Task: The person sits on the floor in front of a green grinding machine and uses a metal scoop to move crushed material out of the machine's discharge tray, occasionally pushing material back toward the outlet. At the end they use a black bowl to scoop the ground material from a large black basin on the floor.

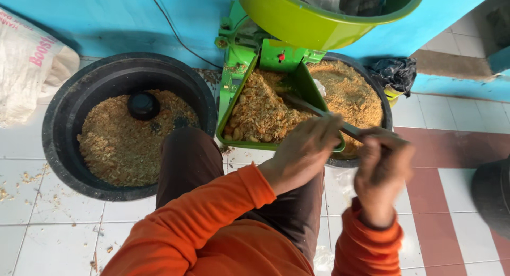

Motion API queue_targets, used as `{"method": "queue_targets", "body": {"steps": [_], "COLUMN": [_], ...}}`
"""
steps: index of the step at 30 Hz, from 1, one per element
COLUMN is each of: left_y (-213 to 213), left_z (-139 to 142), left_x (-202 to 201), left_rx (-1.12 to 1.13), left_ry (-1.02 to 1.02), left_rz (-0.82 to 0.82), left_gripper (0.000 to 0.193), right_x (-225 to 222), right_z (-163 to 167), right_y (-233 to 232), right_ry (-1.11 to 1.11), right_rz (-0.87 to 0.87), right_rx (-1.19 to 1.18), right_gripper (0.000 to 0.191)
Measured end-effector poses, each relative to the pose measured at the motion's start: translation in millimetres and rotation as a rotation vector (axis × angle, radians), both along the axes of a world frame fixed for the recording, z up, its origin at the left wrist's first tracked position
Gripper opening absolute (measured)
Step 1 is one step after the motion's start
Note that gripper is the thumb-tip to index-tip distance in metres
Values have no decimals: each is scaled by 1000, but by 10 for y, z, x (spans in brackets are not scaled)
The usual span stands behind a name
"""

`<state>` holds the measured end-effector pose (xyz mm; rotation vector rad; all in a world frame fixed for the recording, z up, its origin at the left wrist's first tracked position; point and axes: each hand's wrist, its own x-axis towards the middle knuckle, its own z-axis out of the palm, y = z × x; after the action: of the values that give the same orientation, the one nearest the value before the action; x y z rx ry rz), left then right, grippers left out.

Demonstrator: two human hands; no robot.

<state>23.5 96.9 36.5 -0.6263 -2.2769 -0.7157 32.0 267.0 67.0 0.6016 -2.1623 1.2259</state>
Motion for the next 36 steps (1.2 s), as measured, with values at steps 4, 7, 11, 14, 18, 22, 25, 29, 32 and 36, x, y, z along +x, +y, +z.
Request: {"method": "queue_targets", "body": {"steps": [4,7,11,14,18,22,25,29,32,36], "left_y": [-168,-303,-566,-911,-1237,-1219,-1205,-1380,-1518,-1600], "left_z": [-79,-130,-178,-257,-331,-283,-152,-79,-136,-236], "left_x": [-93,-138,-114,-60,-134,-251,-452,-484,-371,-285], "left_rx": [10,-70,-125,-60,-67,-145,-192,-123,-65,-84], "left_ry": [-50,-65,-91,-106,-105,-127,-135,-111,-126,-103], "left_rz": [59,98,109,86,30,27,82,132,161,146], "left_gripper": [44,40,40,37,33,30,34,30,29,26], "right_x": [-237,-354,-431,-355,-212,-300,-452,-493,-387,-131], "right_z": [-243,-381,-320,-155,48,140,170,133,77,164], "right_y": [-344,-533,-640,-554,-325,-335,-471,-576,-545,-329], "right_ry": [143,94,71,5,12,-77,129,-562,-375,51], "right_rz": [-5,-56,75,31,-21,46,90,-33,-23,-58], "right_rx": [186,218,260,278,336,378,701,907,818,808], "right_gripper": [9,10,9,7,14,18,9,33,26,15]}}
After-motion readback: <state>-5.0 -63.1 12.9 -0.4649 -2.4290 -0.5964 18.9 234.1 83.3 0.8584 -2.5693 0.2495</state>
